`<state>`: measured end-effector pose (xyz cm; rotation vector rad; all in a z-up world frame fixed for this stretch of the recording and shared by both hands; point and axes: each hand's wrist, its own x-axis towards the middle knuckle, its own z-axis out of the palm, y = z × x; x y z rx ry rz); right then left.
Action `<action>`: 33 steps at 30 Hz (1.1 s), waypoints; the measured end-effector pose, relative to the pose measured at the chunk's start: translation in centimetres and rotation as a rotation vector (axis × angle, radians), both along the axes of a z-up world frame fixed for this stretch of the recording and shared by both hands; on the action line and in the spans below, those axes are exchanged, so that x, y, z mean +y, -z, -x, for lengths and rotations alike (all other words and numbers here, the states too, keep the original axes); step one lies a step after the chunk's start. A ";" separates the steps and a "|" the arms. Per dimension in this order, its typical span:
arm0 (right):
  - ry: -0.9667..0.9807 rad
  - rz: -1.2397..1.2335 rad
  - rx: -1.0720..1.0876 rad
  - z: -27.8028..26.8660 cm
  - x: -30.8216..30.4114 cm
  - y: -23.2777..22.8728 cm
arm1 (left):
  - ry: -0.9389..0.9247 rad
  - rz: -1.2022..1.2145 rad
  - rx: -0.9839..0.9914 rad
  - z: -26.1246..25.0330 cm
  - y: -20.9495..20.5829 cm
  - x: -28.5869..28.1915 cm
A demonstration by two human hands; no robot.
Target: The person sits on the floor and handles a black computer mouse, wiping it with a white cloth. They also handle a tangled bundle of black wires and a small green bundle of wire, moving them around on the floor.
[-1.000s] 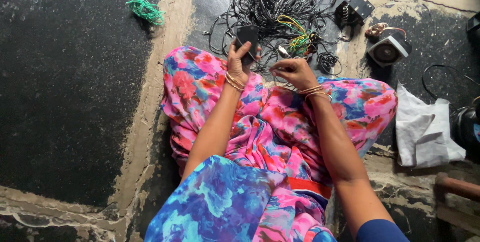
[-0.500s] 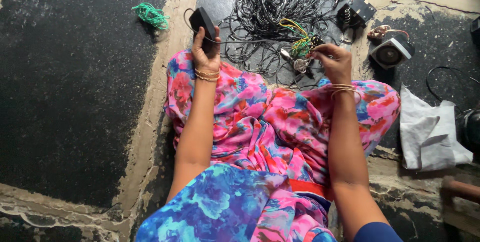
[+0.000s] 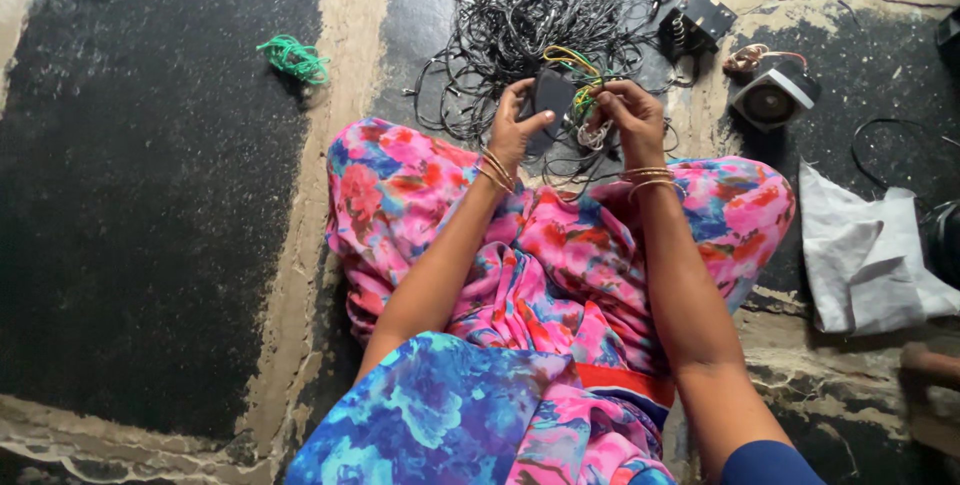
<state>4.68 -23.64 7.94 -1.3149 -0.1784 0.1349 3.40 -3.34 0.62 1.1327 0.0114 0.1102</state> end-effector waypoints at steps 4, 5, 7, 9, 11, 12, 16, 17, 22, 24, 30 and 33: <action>0.005 -0.046 -0.089 0.2 0.5 0.2 | 0.044 0.111 0.109 0.4 -0.3 -1.7; 0.028 -0.020 -0.139 0.2 0.6 0.4 | 0.051 0.168 0.134 0.5 -0.4 -1.9; -0.016 -0.056 -0.092 -0.1 0.6 1.1 | 0.050 0.212 0.135 0.5 -0.6 -2.2; -0.050 -0.076 -0.050 -0.3 0.5 1.9 | 0.037 0.182 0.088 0.4 -0.4 -2.6; -0.075 -0.077 -0.011 -0.4 0.6 3.0 | 0.034 0.239 0.108 0.2 -0.3 -2.9; -0.053 -0.033 -0.045 -0.4 0.8 3.5 | 0.032 0.268 0.119 0.2 -0.3 -3.0; -0.002 0.122 -0.210 -0.5 1.5 4.6 | 0.083 0.196 0.168 0.7 -1.1 -2.9; 0.002 0.155 -0.259 -0.5 1.5 4.4 | 0.077 0.178 0.179 0.7 -1.6 -2.9; 0.083 0.262 -0.188 0.7 2.9 2.1 | 0.090 0.280 0.255 1.2 -3.4 -2.7; 0.076 0.325 -0.163 1.2 3.5 0.7 | 0.130 0.336 0.274 1.2 -2.9 -2.2; 0.035 0.464 -0.394 2.6 4.6 -3.0 | -0.001 0.441 0.279 0.9 -2.6 -1.1; 0.108 0.524 -0.511 2.8 4.5 -3.3 | 0.001 0.428 0.208 1.3 -4.9 0.0</action>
